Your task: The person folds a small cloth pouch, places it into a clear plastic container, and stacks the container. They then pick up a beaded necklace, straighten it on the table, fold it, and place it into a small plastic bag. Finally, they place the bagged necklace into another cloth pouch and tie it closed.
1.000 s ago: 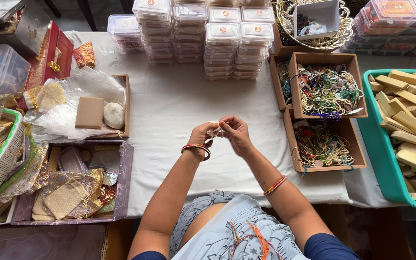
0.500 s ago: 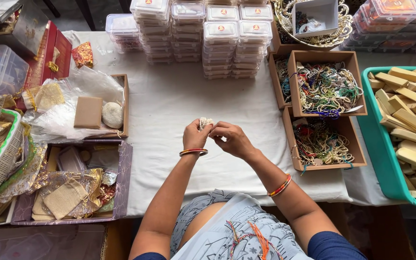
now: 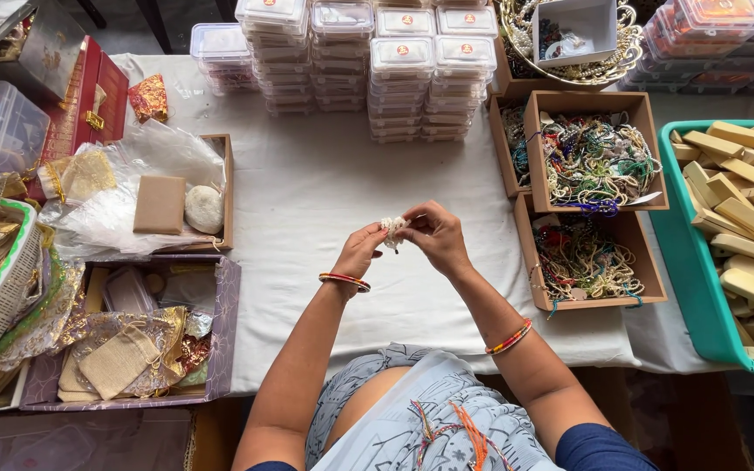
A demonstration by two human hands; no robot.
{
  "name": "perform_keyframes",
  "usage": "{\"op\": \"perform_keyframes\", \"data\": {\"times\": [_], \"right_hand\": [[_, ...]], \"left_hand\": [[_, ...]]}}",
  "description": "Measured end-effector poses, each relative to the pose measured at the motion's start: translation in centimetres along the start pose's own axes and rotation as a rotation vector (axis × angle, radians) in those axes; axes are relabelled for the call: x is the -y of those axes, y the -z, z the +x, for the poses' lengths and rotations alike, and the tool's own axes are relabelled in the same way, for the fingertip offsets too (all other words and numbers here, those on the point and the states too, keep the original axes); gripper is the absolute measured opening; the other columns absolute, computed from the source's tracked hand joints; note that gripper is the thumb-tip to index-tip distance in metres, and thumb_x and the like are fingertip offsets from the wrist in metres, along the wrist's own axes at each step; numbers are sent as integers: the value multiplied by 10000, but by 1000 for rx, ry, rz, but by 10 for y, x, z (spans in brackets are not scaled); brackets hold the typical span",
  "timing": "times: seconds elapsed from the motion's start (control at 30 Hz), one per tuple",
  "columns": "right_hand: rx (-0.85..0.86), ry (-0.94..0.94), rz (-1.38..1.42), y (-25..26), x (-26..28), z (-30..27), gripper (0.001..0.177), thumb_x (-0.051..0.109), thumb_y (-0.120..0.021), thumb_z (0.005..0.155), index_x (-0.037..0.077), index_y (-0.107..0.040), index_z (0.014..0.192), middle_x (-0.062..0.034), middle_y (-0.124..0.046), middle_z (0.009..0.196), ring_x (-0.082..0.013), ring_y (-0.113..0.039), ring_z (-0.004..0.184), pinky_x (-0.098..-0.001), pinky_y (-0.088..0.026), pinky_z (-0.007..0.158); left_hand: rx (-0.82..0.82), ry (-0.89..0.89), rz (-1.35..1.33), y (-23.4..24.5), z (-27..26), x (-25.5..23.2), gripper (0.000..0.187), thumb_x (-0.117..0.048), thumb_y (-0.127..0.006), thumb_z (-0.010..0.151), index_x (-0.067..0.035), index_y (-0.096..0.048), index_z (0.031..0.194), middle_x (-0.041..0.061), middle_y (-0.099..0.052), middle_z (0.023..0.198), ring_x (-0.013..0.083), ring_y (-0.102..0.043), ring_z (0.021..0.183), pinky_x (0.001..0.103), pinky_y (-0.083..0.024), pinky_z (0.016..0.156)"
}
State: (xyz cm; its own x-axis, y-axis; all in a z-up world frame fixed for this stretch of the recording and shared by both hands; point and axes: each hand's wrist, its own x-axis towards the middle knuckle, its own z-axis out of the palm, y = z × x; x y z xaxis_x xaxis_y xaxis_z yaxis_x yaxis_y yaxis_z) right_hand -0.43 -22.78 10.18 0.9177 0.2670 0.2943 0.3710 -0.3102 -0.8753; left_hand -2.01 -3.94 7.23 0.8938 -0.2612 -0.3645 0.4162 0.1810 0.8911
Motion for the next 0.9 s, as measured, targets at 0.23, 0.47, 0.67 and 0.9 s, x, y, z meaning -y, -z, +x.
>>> {"op": "perform_keyframes", "data": {"times": [0.23, 0.47, 0.67, 0.9], "right_hand": [[-315, -378, 675, -34, -21, -15, 209, 5, -676, 939, -18, -718, 1142, -117, -761, 1066, -181, -746, 974, -328, -649, 923], [-343, -346, 134, -36, -5, -14, 87, 29, -686, 923, 5, -727, 996, -90, -750, 938, -141, -718, 886, -281, -629, 747], [-294, -283, 287, -30, 13, -12, 178, 71, -766, 889, 45, -647, 1019, -57, -710, 865, -103, -695, 765, -229, -607, 689], [95, -45, 182, -25, 11, -15, 154, 110, -792, 862, 43, -762, 997, -22, -749, 947, -86, -742, 863, -244, -661, 785]], "left_hand": [[-272, -304, 747, -23, -4, -2, 333, -388, -619, 994, -118, -765, 1125, 40, -731, 931, 195, -595, 1001, 352, -533, 817], [-362, -294, 751, -26, -3, 9, 335, -418, -691, 926, -109, -783, 1019, 25, -749, 878, 202, -602, 987, 381, -549, 761], [-407, -220, 429, -24, -11, -9, 322, -388, -692, 954, -75, -766, 965, 57, -737, 804, 160, -625, 782, 344, -507, 684], [-411, -256, 241, -19, -7, -6, 254, -316, -713, 931, -63, -724, 948, 12, -730, 849, 79, -634, 740, 259, -512, 662]]}}
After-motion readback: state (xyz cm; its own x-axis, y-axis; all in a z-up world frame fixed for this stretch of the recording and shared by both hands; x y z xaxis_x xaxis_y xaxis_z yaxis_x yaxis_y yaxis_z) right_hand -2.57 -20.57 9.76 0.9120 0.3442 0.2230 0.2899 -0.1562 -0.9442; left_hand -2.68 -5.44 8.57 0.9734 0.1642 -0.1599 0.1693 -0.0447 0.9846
